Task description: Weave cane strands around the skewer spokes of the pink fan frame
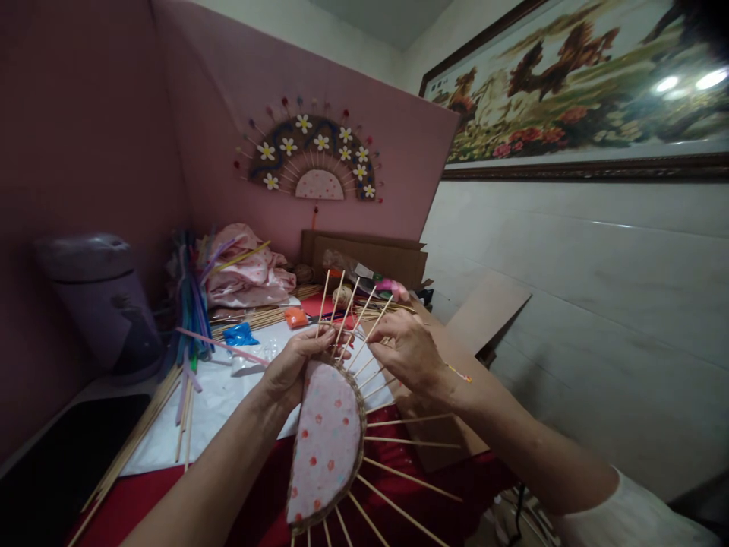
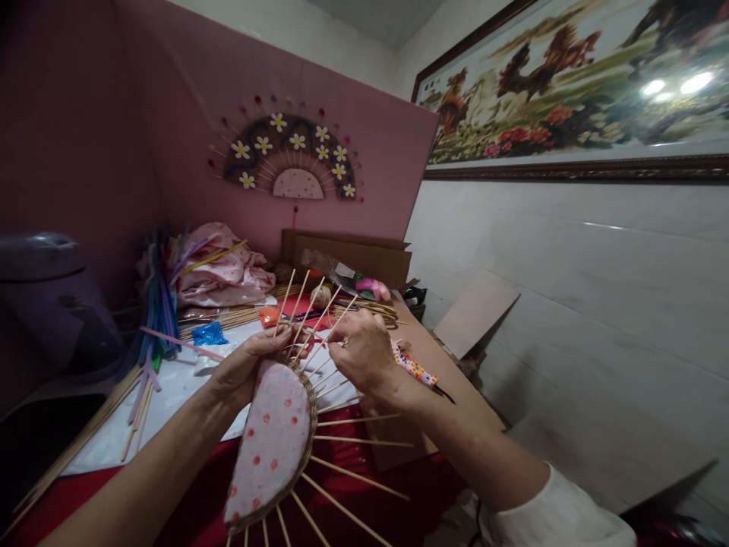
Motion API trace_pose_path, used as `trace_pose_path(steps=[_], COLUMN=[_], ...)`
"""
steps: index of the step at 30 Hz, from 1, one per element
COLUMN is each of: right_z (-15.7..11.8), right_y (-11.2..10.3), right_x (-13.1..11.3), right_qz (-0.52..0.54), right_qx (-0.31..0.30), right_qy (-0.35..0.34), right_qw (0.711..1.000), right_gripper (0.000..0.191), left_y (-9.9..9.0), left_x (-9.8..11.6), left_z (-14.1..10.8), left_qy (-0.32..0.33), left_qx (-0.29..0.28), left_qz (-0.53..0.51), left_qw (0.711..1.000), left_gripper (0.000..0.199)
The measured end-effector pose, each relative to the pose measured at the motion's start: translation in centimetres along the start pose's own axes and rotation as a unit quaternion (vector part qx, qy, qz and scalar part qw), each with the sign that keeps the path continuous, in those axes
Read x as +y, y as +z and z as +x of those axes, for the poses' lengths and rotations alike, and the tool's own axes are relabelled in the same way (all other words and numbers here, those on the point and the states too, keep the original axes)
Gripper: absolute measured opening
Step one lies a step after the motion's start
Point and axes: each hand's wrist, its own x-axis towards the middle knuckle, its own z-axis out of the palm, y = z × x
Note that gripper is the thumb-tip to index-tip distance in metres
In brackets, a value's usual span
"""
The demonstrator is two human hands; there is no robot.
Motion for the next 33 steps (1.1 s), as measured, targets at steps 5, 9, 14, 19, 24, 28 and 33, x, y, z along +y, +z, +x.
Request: trace_pose_path(steps=[5, 9, 14, 19, 24, 28, 33], right_z=[-0.01, -0.04, -0.07, -0.06, -0.09, -0.12, -0.16], right_y=[-0.07, -0.05, -0.01, 0.02, -0.05, -0.05, 0.07], right_x=[-0.09, -0.06, -0.05, -0.09, -0.11, -0.08, 0.03], right_qz=[-0.002, -0.001, 0.010, 0.013, 0.011, 0.006, 0.011], right_qx=[-0.010, -0.005, -0.003, -0.004, -0.011, -0.014, -0.010], right_qy=[0.007, 0.009, 0.010, 0.016, 0.025, 0.030, 0.035], right_qw=[1.000, 1.000, 1.000, 1.000, 1.000, 0.999, 0.999], right_gripper=[0.016, 0.015, 0.016, 0.016, 0.015, 0.015, 0.015], left_y=[-0.04, -0.06, -0.06, 0.07, 0.12, 0.06, -0.13], left_x=[-0.11, -0.23, -0.27, -0.19, -0.12, -0.12, -0.22], left_z=[0.01, -0.02, -0.02, -0.03, -0.04, -0.01, 0.10], left_qy=[0.006, 0.011, 0.012, 0.012, 0.008, 0.000, -0.006], left_qx=[0.009, 0.007, 0.008, 0.033, 0.043, 0.045, 0.041], left_qz=[0.009, 0.005, 0.000, 0.005, 0.004, 0.005, -0.008], left_qw=[1.000, 1.000, 1.000, 0.999, 0.999, 0.999, 0.999], left_gripper=[0.011, 0.014, 0.014, 0.013, 0.009, 0.007, 0.007])
